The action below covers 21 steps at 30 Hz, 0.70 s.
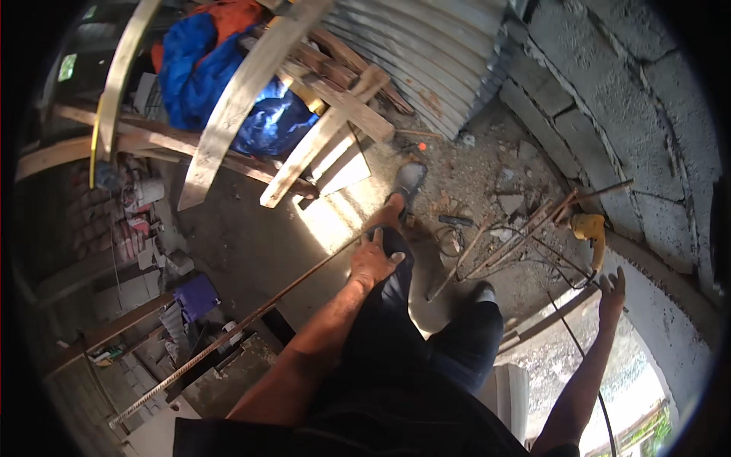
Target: The person picks up a power drill and uses it to break up concrete debris on the ground. They hold the drill with both hands while leaning over to apply pressure to the surface.
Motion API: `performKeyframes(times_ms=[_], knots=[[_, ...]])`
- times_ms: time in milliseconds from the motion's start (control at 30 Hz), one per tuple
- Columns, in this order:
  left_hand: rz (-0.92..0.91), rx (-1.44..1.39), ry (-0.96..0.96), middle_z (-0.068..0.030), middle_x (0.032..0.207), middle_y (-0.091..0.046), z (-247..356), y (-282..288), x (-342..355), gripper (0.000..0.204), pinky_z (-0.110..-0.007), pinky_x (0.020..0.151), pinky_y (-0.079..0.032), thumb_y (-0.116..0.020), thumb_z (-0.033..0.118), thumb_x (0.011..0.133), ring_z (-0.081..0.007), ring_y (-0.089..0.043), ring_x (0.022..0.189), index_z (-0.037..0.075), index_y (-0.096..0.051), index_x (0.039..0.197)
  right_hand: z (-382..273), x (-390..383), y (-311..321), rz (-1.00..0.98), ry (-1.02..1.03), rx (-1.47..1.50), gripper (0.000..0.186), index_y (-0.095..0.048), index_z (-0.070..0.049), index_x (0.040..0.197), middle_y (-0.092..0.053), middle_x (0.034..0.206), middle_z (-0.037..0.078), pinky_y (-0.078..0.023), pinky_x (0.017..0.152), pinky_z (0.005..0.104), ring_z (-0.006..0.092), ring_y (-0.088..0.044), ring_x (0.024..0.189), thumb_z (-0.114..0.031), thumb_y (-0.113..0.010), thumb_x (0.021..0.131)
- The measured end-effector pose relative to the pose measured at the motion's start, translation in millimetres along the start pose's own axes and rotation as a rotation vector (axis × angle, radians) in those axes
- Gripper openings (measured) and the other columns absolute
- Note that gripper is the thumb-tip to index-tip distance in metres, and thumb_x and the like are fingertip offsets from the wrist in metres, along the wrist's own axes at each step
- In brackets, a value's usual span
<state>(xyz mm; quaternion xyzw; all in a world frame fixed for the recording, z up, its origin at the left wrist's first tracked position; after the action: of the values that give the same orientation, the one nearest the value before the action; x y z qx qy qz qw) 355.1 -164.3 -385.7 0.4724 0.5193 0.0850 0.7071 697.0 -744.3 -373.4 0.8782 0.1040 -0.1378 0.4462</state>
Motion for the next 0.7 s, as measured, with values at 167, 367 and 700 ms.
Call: performKeyframes(times_ms=[167, 367, 700], knots=[[-0.025, -0.595, -0.017, -0.0313, 0.144, -0.056, -65.9, 45.9, -98.0, 0.089, -0.045, 0.112, -0.044, -0.072, 0.057, 0.084, -0.0436, -0.053, 0.136, 0.000, -0.049, 0.149, -31.6, -103.2, 117.5, -0.047, -0.152, 0.129, 0.057, -0.049, -0.005, 0.151, -0.068, 0.100, 0.005, -0.046, 0.060, 0.0283, 0.0148, -0.065, 0.081, -0.027, -0.062, 0.099], [0.040, -0.751, 0.507, -0.0304, 0.149, -0.051, -251.8, -64.5, -299.4, 0.111, -0.042, 0.118, -0.039, -0.078, 0.064, 0.078, -0.0395, -0.050, 0.141, -0.008, -0.038, 0.152, -116.1, -156.9, 170.0, -0.157, 0.050, 0.208, 0.059, -0.052, 0.000, 0.147, -0.069, 0.104, 0.008, -0.050, 0.063, 0.0308, 0.0172, -0.066, 0.082, -0.025, -0.062, 0.094], [1.110, -1.204, 0.425, -0.0282, 0.161, -0.032, -265.9, 154.9, -385.6, 0.120, -0.048, 0.118, -0.039, -0.091, 0.040, 0.075, -0.0390, -0.041, 0.146, 0.001, -0.017, 0.162, -194.9, -275.3, 186.6, -0.415, 0.274, -0.219, 0.054, -0.058, 0.007, 0.138, -0.064, 0.128, 0.028, -0.052, 0.090, 0.0411, 0.0343, -0.063, 0.108, -0.028, -0.067, 0.097]])
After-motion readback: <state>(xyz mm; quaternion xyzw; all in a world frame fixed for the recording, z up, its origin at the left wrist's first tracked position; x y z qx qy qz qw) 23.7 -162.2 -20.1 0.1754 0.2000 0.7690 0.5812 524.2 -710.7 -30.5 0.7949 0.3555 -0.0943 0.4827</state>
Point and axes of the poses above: each hand's wrist, its own x-axis towards the middle knuckle, its own y-axis out of the back of the hand, z = x × y, the point moved 6 cm from there along x, towards the middle knuckle
